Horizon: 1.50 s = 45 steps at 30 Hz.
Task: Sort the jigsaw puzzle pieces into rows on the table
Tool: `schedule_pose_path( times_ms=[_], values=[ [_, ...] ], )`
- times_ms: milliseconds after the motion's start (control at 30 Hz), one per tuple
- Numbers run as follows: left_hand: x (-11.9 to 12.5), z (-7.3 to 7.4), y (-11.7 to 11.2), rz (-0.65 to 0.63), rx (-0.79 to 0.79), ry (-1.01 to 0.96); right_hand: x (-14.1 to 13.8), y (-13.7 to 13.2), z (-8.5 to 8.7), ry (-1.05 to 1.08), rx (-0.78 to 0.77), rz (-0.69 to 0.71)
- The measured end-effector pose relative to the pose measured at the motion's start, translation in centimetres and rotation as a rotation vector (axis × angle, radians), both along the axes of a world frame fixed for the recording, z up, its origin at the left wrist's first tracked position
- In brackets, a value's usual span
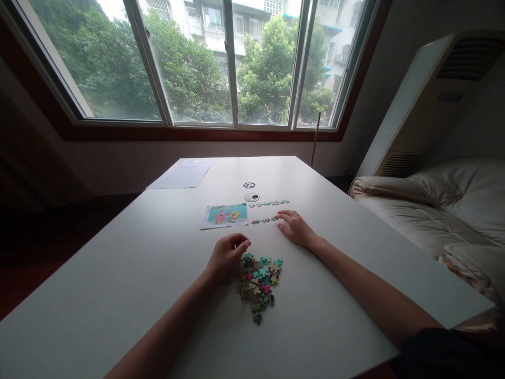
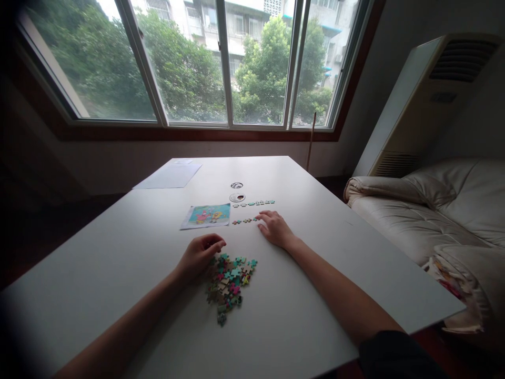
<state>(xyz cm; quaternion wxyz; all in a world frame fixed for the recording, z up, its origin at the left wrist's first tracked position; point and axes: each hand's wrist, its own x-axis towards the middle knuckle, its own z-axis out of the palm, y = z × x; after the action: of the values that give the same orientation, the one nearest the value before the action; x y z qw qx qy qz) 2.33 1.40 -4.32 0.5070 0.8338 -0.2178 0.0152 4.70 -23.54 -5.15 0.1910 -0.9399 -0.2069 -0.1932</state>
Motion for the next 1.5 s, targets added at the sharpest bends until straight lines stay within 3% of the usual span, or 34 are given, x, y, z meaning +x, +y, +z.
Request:
schedule_pose_path(
  times_ms=[133,267,367,933,1267,1500],
  values=[
    [0.1,0.1,0.0,-0.004,-0.015,0.011,-1.5,-0.3,1.5,0.066,0.068,0.154],
    [0.1,0.2,0.0,-0.006,-0.026,0.020,-3.6,-0.4,3.6,0.400,0.033,0.389],
    [0.1,0.3,0.0,-0.002,-0.030,0.024,-4.4,-0.1,4.4,0.578,0.000,0.454],
    [-0.2,0.5,-0.1,-0.003,0.022,-0.014,-4.6,1.1,4.1,0.585,0.054,0.383],
    [-0.7,1.0,-0.2,-0.020,0.133,-0.111,-4.6,1.9,3.6,0.591,0.221,0.352],
    [-1.9,2.0,-0.9,-0.115,0.183,-0.176,-5.1,3.2,4.0,0.547,0.359,0.383]
  ],
)
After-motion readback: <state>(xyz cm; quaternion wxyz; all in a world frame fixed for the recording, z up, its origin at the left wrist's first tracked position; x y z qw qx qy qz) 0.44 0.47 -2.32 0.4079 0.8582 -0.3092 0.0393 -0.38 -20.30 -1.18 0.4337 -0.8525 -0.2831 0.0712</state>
